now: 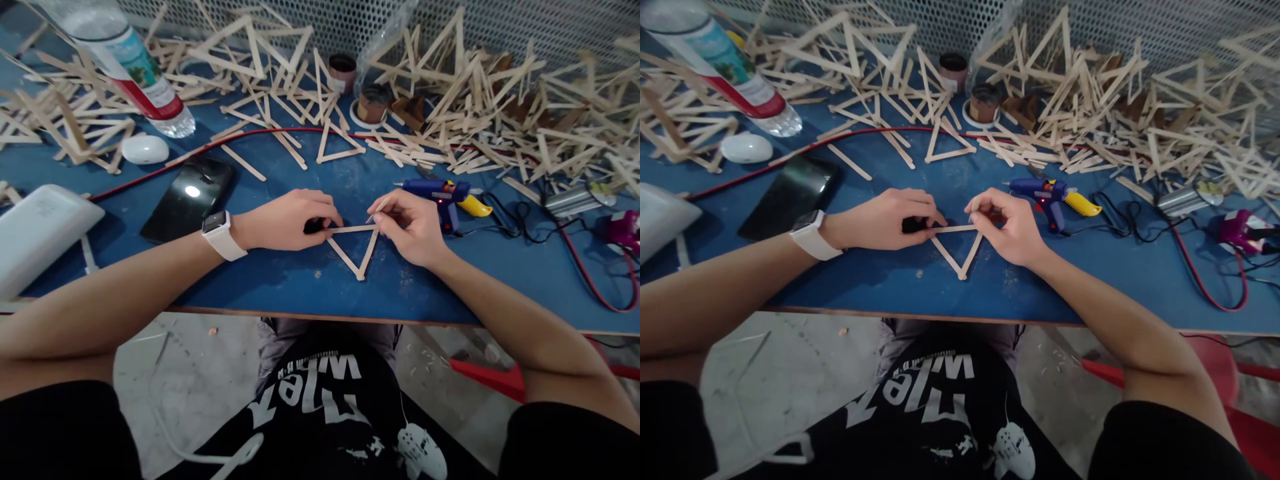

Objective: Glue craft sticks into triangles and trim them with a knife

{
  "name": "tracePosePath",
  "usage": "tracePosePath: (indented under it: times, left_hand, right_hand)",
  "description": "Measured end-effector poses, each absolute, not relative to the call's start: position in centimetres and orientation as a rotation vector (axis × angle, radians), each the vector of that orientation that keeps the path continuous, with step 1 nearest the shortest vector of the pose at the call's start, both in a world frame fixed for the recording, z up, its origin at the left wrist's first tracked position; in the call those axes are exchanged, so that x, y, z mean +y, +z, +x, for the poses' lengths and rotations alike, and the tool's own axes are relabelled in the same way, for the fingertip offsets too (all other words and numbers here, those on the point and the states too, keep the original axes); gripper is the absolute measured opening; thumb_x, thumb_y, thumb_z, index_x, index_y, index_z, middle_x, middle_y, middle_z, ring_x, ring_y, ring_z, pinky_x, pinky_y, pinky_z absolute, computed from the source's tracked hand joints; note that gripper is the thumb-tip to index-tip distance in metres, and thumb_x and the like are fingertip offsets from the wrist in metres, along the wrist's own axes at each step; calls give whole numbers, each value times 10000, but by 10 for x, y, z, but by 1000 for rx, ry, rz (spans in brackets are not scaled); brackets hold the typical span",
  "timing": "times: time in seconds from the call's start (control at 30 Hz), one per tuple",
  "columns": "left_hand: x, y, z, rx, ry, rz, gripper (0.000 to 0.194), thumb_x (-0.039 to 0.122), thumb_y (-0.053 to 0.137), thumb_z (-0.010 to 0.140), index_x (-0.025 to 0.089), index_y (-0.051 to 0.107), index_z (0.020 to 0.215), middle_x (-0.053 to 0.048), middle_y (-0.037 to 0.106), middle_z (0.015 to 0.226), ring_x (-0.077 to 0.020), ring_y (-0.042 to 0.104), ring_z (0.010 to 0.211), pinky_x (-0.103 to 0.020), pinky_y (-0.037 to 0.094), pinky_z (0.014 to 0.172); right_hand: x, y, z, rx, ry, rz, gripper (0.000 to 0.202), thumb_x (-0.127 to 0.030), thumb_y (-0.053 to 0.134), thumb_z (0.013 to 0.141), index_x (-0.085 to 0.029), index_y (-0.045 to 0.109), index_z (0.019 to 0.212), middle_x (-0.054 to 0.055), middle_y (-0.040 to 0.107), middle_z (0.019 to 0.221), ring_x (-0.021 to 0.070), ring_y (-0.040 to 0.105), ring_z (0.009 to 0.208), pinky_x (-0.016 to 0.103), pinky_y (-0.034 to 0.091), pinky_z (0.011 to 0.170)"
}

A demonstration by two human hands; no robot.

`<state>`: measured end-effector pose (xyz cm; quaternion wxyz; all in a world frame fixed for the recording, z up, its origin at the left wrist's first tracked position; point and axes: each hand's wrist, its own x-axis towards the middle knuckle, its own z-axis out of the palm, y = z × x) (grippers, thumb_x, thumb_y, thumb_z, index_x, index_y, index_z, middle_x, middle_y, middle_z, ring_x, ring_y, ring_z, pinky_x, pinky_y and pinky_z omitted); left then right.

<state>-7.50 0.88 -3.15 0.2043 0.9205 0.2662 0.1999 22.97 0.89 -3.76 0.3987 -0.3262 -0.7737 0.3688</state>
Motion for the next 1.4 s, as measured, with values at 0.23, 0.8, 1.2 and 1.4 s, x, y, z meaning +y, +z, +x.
tracePosePath:
  times: [0.23,0.8,1.2,1.4]
  left_hand:
    - [12,-30,-78,694,471,2632,338,306,618,1108,225,863,1327,-103,803,1117,-234,769,980,-366,622,934]
    - [17,-26,-85,644,557,2578,195,198,634,1033,204,815,1106,-90,828,1072,-219,783,972,-341,623,903]
    - [11,-20,-85,527,345,2890,346,209,514,1229,254,849,1150,-99,859,1254,-229,769,1064,-389,551,956]
    - [-1,-24,-73,603,274,3033,251,97,553,1163,186,776,1088,-110,804,1145,-232,717,972,-384,474,864]
  right_hand:
    - [9,-35,230,-1961,998,-781,181,-421,798,1036,-250,767,984,24,752,913,160,684,763,336,579,682]
    - [7,-35,232,-2163,842,-688,71,-265,725,1014,-237,790,1019,20,810,912,150,701,709,295,549,639]
    - [-1,-45,234,-2296,766,-708,67,-283,803,1068,-253,818,1126,43,836,1017,151,668,712,324,555,693]
    - [-6,-49,236,-2280,765,-735,33,-266,788,1083,-269,803,1053,17,803,880,167,695,695,328,557,674]
